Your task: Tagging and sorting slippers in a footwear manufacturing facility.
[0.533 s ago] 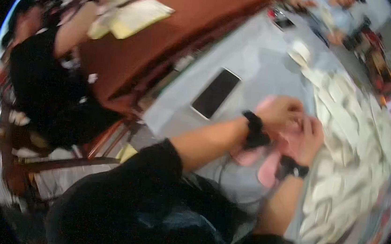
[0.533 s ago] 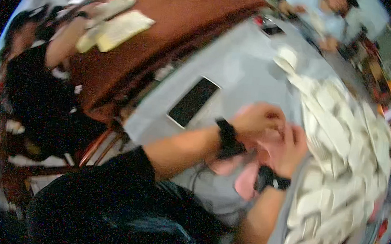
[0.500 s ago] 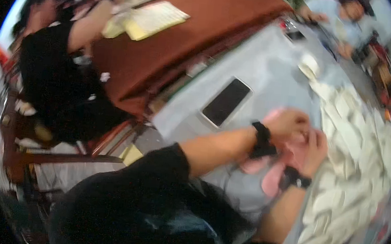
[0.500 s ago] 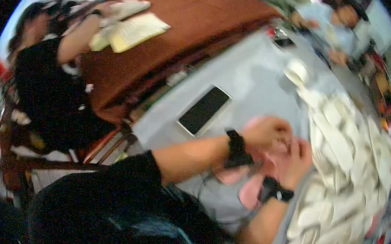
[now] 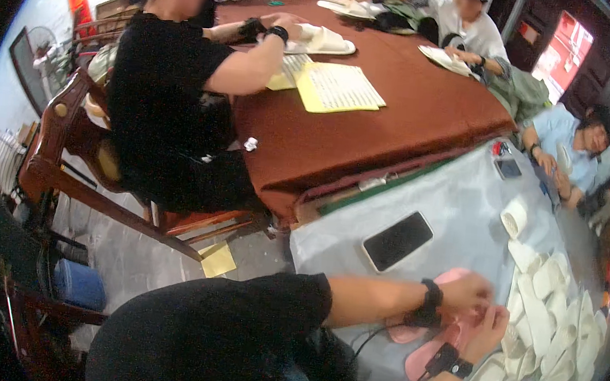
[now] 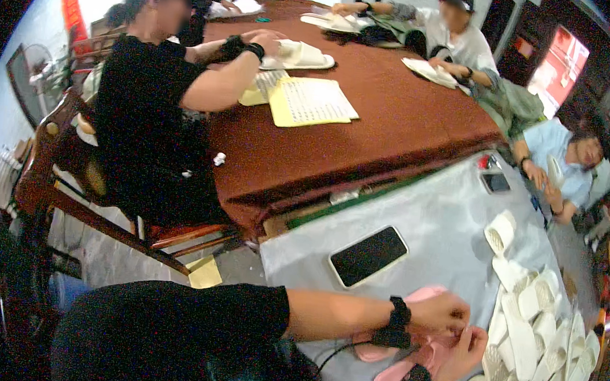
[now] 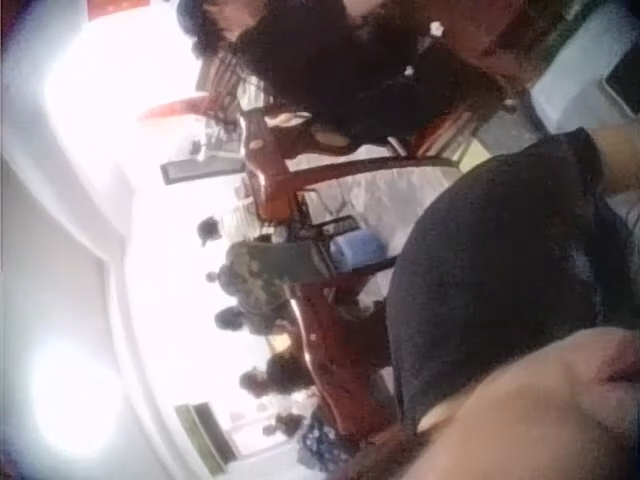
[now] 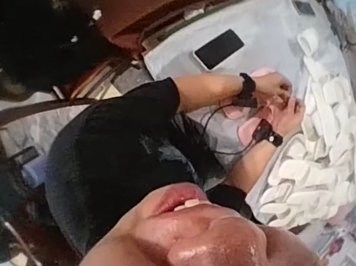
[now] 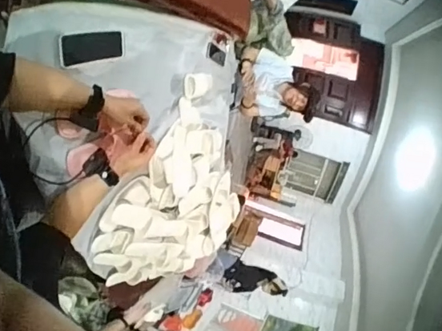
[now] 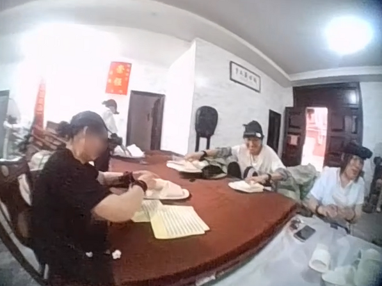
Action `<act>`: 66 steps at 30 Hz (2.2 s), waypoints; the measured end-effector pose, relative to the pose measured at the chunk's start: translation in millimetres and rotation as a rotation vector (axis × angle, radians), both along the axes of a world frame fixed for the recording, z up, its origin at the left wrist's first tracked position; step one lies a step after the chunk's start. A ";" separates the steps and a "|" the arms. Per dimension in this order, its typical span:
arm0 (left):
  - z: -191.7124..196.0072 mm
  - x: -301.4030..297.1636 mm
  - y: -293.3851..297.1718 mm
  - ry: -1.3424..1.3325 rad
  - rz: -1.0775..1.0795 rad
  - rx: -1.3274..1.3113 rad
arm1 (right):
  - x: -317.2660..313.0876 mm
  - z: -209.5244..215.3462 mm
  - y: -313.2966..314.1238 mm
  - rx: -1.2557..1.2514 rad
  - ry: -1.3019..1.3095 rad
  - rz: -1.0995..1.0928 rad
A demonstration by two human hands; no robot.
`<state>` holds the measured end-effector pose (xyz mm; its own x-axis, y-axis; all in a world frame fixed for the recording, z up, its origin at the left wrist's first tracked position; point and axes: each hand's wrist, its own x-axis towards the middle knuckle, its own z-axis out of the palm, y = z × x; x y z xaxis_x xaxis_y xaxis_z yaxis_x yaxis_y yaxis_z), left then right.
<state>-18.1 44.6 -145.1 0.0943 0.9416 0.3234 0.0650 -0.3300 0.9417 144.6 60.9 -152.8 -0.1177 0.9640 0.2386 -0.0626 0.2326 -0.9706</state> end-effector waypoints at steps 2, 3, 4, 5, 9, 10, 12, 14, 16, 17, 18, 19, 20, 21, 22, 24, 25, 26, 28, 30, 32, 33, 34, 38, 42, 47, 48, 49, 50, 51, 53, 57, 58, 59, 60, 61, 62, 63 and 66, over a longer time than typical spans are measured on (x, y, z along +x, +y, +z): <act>-4.6 2.4 4.5 0.051 0.066 0.027 | 8.3 -7.0 5.4 -0.058 0.067 -0.003; -6.9 2.6 8.0 0.023 0.039 0.023 | 11.2 -13.0 13.4 -0.035 0.066 0.013; -8.5 4.3 9.1 -0.009 0.007 0.012 | 4.7 -9.7 11.2 -0.036 0.067 0.029; -10.5 3.8 10.6 -0.042 -0.027 0.001 | -1.2 -5.7 5.4 -0.036 0.073 0.008; -12.5 3.9 12.1 -0.051 -0.010 0.075 | -3.3 -6.3 5.4 -0.037 0.152 0.035; -6.0 6.0 9.2 -0.055 -0.028 0.075 | -3.1 -2.0 0.6 -0.034 0.149 0.017; 27.3 -1.3 -15.5 0.152 0.041 -0.069 | -6.3 12.2 -14.4 -0.077 0.217 0.014; 35.2 -8.1 -25.3 0.148 0.041 -0.077 | -4.2 6.4 -10.9 -0.086 0.218 0.006; 25.8 -3.6 -18.2 0.139 0.033 -0.090 | -5.8 4.9 -10.8 -0.099 0.215 -0.010; 6.1 -3.3 -9.6 0.019 0.026 -0.075 | -13.7 9.3 -15.1 -0.078 0.172 -0.009; -6.3 0.1 -2.0 -0.100 0.018 -0.061 | -20.1 12.3 -17.7 -0.056 0.130 -0.009; -9.4 2.8 1.6 -0.108 -0.011 -0.064 | -22.4 11.5 -18.5 -0.055 0.122 -0.039; -7.8 1.2 3.2 -0.089 -0.028 -0.062 | -22.2 11.8 -18.8 0.015 0.071 -0.034; -6.1 0.2 4.5 -0.070 -0.042 -0.060 | -18.9 10.3 -17.4 0.083 0.019 -0.025; -3.2 -0.6 4.1 -0.074 -0.067 -0.060 | -12.3 7.1 -12.1 -0.085 0.135 0.043; 0.5 -1.6 2.0 -0.061 -0.052 -0.017 | -16.7 15.9 -18.4 -0.089 0.189 0.009; 5.7 -2.0 0.5 -0.066 -0.077 -0.024 | -18.1 19.1 -20.4 -0.090 0.247 -0.003; 11.3 -1.6 -0.5 -0.072 -0.081 -0.050 | -12.5 12.8 -14.2 -0.068 0.230 -0.004; 14.1 -1.9 -4.7 -0.102 -0.107 -0.084 | -12.4 16.9 -16.8 -0.062 0.182 -0.057; 13.9 -4.0 -4.0 -0.120 -0.118 -0.079 | -16.0 22.8 -19.0 -0.059 0.135 -0.109; 10.4 0.1 2.4 -0.065 -0.092 -0.080 | -11.6 23.3 -18.0 -0.093 0.148 -0.092; 8.6 4.8 4.8 0.007 -0.088 -0.093 | -6.3 21.1 -16.1 -0.106 0.201 -0.099; 12.2 9.3 5.0 0.015 -0.092 -0.100 | 6.2 0.5 -2.7 -0.013 0.173 -0.087; -2.1 -4.6 11.7 -0.010 -0.067 -0.152 | -12.5 -0.8 -7.1 -0.082 0.247 -0.078; -1.2 -10.7 10.4 -0.067 -0.089 -0.092 | -16.5 13.9 -15.3 -0.107 0.173 -0.048; 6.5 -2.2 2.9 -0.128 -0.116 -0.217 | -10.5 13.1 -16.8 -0.033 0.135 -0.063; 5.9 -1.1 4.7 -0.128 -0.114 -0.215 | -8.6 13.5 -14.6 -0.036 0.121 -0.055; 3.2 -2.3 5.4 -0.145 -0.126 -0.192 | -10.5 14.6 -15.3 -0.045 0.110 -0.046; 1.0 -3.6 6.1 -0.161 -0.140 -0.169 | -12.5 15.3 -16.3 -0.051 0.113 -0.043; -0.1 -5.4 6.7 -0.157 -0.138 -0.175 | -14.3 16.1 -17.4 -0.055 0.106 -0.023; -0.4 -6.3 9.4 -0.092 -0.110 -0.179 | -14.8 17.1 -16.1 -0.059 0.102 -0.006; -1.0 -4.2 9.8 -0.160 -0.163 -0.184 | -13.9 22.1 -16.7 -0.062 0.063 -0.006; -2.5 -4.5 11.0 -0.152 -0.155 -0.172 | -13.7 22.2 -16.0 -0.033 0.086 0.007; -3.1 -4.9 11.4 -0.144 -0.147 -0.160 | -13.4 21.0 -16.1 -0.031 0.082 0.002; -3.9 -5.3 11.2 -0.148 -0.153 -0.159 | -13.1 19.9 -16.5 -0.061 0.088 -0.010; -1.5 -5.2 9.5 -0.155 -0.134 -0.146 | -12.9 22.1 -18.8 -0.089 0.101 -0.022; 0.3 -5.0 7.9 -0.164 -0.117 -0.134 | -13.4 24.3 -20.1 -0.087 0.103 -0.028; -1.4 -4.6 8.7 -0.163 -0.126 -0.133 | -14.2 26.5 -20.2 0.039 0.076 -0.146; -5.5 -7.4 17.0 -0.275 -0.088 -0.128 | -8.0 43.3 -30.7 0.200 -0.066 -0.214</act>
